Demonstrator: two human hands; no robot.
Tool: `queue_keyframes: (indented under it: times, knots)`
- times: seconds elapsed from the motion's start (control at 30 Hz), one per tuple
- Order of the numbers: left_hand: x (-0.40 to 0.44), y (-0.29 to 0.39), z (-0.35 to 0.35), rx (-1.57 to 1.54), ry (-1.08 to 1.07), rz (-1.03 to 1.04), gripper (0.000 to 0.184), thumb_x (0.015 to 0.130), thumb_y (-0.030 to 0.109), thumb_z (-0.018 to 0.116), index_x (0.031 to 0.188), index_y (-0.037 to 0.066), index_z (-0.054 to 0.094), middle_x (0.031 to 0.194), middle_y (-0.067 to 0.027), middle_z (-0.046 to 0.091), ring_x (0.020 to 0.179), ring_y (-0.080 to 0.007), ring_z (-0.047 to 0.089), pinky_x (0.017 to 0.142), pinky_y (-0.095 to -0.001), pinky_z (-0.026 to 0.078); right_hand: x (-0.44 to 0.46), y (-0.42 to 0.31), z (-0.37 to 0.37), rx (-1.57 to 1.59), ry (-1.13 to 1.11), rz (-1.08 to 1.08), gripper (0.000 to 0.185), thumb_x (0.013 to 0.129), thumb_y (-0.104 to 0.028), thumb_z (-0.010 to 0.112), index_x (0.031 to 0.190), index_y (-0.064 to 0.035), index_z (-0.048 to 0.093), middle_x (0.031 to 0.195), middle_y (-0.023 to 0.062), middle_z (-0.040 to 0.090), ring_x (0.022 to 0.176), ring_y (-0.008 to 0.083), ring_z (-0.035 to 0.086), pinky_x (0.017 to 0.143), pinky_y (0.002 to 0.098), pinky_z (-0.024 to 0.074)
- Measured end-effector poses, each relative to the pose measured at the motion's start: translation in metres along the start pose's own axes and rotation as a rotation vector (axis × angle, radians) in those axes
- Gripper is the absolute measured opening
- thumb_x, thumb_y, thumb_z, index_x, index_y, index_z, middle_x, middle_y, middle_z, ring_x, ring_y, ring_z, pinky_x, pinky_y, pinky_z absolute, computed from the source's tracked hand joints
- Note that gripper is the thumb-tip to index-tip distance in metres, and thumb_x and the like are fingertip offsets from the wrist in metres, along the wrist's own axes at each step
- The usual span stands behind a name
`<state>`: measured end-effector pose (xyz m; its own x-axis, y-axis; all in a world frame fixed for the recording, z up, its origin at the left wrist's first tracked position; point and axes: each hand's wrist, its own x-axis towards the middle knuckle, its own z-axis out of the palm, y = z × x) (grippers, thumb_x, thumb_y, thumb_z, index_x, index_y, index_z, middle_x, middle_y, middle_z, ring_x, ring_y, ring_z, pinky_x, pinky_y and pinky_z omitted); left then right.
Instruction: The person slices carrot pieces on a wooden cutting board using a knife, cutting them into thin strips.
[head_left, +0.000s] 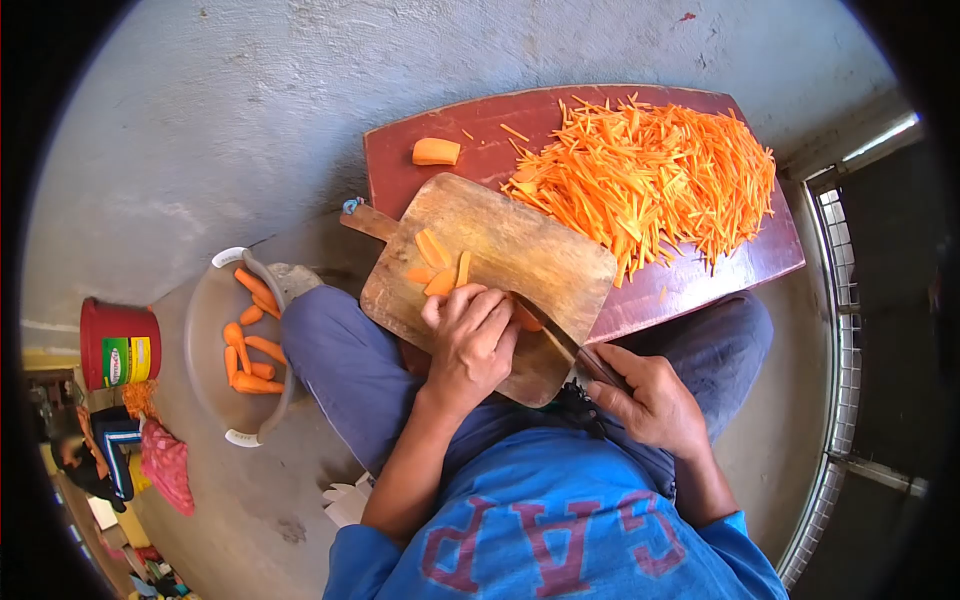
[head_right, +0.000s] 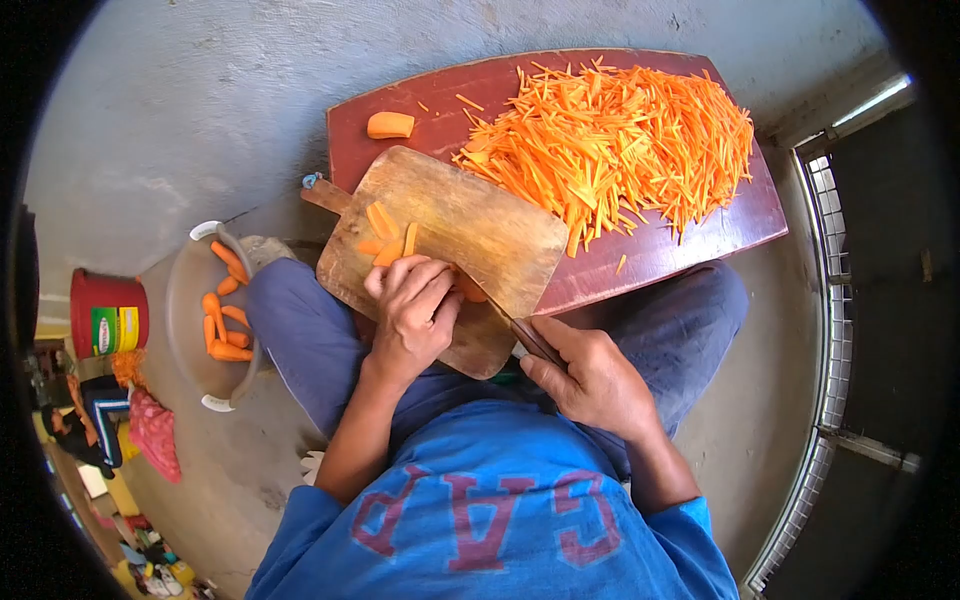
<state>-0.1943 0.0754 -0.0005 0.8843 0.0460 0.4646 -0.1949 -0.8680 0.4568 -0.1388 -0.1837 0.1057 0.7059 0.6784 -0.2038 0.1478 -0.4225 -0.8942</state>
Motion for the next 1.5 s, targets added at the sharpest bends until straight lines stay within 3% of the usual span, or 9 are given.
queue_keyframes:
  times: [0.07,0.23,0.27,0.57,0.67,0.87,0.97,1.07,1.5]
  knots:
    - [-0.001,-0.001,-0.002,0.037,-0.022,0.024,0.023,0.089,0.009,0.084,0.112,0.007,0.085,0.123,-0.0052,0.077,0.118,-0.0273,0.068,0.108,-0.0481,0.037,-0.003,0.000,0.005,0.004,0.030,-0.040,0.039,0.107,-0.011,0.075,0.143,0.0017,0.066,0.111,0.0326,0.072,0.103,0.0580,0.070,0.088,0.0507,0.0590]
    - [-0.009,-0.007,0.006,0.055,-0.053,0.084,0.028,0.090,0.004,0.076,0.117,0.006,0.084,0.123,-0.0051,0.075,0.112,-0.0269,0.066,0.105,-0.0463,0.040,-0.003,0.003,0.014,-0.008,0.028,-0.028,0.042,0.107,-0.010,0.076,0.145,0.0027,0.064,0.116,0.0317,0.075,0.109,0.0563,0.073,0.089,0.0519,0.0610]
    - [-0.012,-0.008,0.009,0.018,-0.070,0.099,0.026,0.087,0.004,0.075,0.112,0.000,0.081,0.131,-0.0103,0.072,0.118,-0.0300,0.065,0.106,-0.0509,0.041,-0.005,0.004,0.016,-0.009,0.040,-0.052,0.042,0.106,-0.010,0.076,0.144,0.0029,0.065,0.116,0.0313,0.075,0.109,0.0558,0.074,0.089,0.0527,0.0615]
    - [-0.010,-0.005,0.008,-0.031,-0.053,0.078,0.025,0.083,0.002,0.072,0.106,-0.002,0.081,0.127,-0.0104,0.073,0.113,-0.0307,0.066,0.104,-0.0502,0.042,-0.016,-0.013,0.013,-0.255,-0.053,0.054,0.047,0.105,-0.008,0.077,0.148,0.0030,0.061,0.109,0.0297,0.077,0.097,0.0529,0.076,0.079,0.0549,0.0607]
    - [-0.011,-0.009,0.011,-0.058,-0.049,0.064,0.019,0.083,0.001,0.072,0.099,-0.001,0.079,0.119,-0.0105,0.073,0.110,-0.0316,0.066,0.102,-0.0503,0.043,0.005,0.002,0.023,-0.292,-0.030,-0.087,0.039,0.107,-0.014,0.074,0.138,0.0018,0.058,0.096,0.0315,0.076,0.085,0.0525,0.076,0.072,0.0598,0.0610]
    - [-0.009,-0.013,0.015,-0.149,0.015,0.002,0.017,0.080,-0.001,0.069,0.094,0.001,0.078,0.110,-0.0117,0.072,0.105,-0.0342,0.066,0.097,-0.0494,0.044,0.005,-0.012,0.022,-0.315,-0.010,-0.114,0.035,0.107,-0.014,0.073,0.135,0.0001,0.058,0.092,0.0291,0.076,0.083,0.0528,0.075,0.069,0.0602,0.0593]
    - [-0.005,-0.010,0.016,-0.162,0.058,0.014,0.019,0.080,-0.002,0.069,0.096,0.002,0.079,0.110,-0.0119,0.072,0.104,-0.0348,0.066,0.097,-0.0486,0.045,0.004,-0.011,0.023,-0.295,-0.022,-0.086,0.034,0.108,-0.015,0.074,0.133,0.0000,0.058,0.092,0.0293,0.075,0.083,0.0537,0.074,0.069,0.0605,0.0589]
    - [-0.012,-0.012,0.013,-0.120,-0.043,-0.021,0.020,0.080,-0.003,0.069,0.097,0.002,0.079,0.112,-0.0118,0.072,0.106,-0.0351,0.066,0.098,-0.0495,0.046,0.016,0.001,0.027,-0.270,-0.011,-0.116,0.032,0.107,-0.015,0.074,0.131,0.0001,0.058,0.093,0.0301,0.075,0.084,0.0549,0.073,0.070,0.0611,0.0583]
    - [-0.011,-0.012,0.017,-0.223,0.083,0.008,0.021,0.081,-0.005,0.068,0.100,-0.003,0.078,0.118,-0.0145,0.075,0.108,-0.0371,0.067,0.100,-0.0509,0.053,0.013,-0.007,0.023,-0.231,0.009,-0.128,0.030,0.107,-0.013,0.073,0.130,-0.0002,0.059,0.091,0.0301,0.074,0.086,0.0556,0.072,0.070,0.0624,0.0562]
